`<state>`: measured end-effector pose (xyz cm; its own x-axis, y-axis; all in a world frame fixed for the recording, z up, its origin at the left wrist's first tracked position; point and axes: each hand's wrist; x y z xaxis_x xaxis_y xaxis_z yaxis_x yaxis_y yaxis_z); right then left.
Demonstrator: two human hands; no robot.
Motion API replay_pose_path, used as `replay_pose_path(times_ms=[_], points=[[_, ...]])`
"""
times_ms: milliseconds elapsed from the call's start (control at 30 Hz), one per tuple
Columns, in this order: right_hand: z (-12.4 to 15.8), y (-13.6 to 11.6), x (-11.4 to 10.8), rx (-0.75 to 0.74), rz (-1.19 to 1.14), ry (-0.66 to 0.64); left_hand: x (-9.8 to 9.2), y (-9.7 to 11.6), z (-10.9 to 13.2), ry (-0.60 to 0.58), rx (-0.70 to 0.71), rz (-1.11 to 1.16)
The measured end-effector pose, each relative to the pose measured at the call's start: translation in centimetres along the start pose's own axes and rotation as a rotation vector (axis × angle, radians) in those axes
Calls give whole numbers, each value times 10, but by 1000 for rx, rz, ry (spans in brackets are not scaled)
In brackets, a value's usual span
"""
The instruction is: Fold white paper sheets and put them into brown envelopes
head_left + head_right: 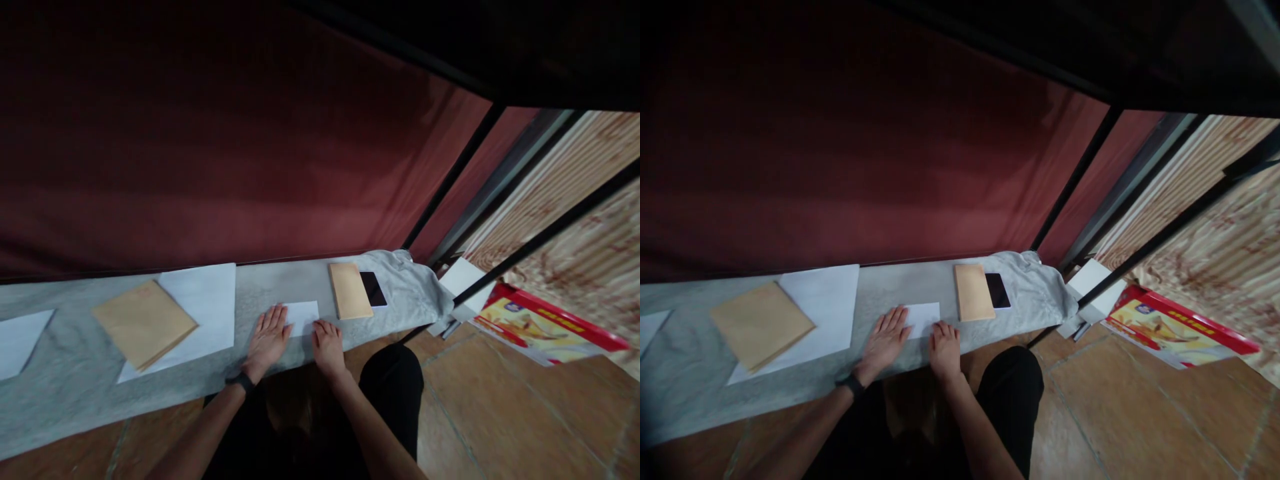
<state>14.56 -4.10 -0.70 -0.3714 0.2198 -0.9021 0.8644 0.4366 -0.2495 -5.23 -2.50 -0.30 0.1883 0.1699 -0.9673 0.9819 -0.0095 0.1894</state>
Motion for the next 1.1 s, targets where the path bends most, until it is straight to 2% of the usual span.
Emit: replay_pose_path(times_ms=[100, 267, 500, 600, 667, 767, 833, 900, 967, 1100], points=[[-36, 11, -4, -41, -9, -12, -10, 1, -11, -19, 7, 8], [-81, 25, -4, -56, 58, -148, -29, -5, -49, -158, 11, 41], [-106, 31, -2, -33, 73, -212, -33, -9, -84, -219, 36, 53], [-112, 29, -12, -32, 68, -218, -40, -6, -89, -215, 51, 58], [-116, 26, -24, -40, 60, -200, -51, -2, -91, -194, 68, 63], [-116, 21, -49, -56, 46, -136, -76, 4, -87, -123, 97, 80], [-110, 17, -65, -87, 37, -85, -92, 6, -78, -22, 131, 90], [-95, 12, -74, -158, 33, -28, -100, 6, -61, 106, 193, 82], [-73, 8, -72, -235, 52, -4, -94, 4, -40, 153, 251, 40], [-23, 6, -47, -320, 37, -98, -57, 1, 3, 34, 312, -49]])
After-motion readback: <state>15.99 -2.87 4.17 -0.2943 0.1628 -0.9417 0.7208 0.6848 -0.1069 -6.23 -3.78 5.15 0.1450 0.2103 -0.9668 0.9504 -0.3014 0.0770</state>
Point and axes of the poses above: each hand's wrist, its own z-axis away from the middle knuckle, its own x-axis out of the palm, y = z × x, and after that the axes turned 9 degrees about -x, right-handed
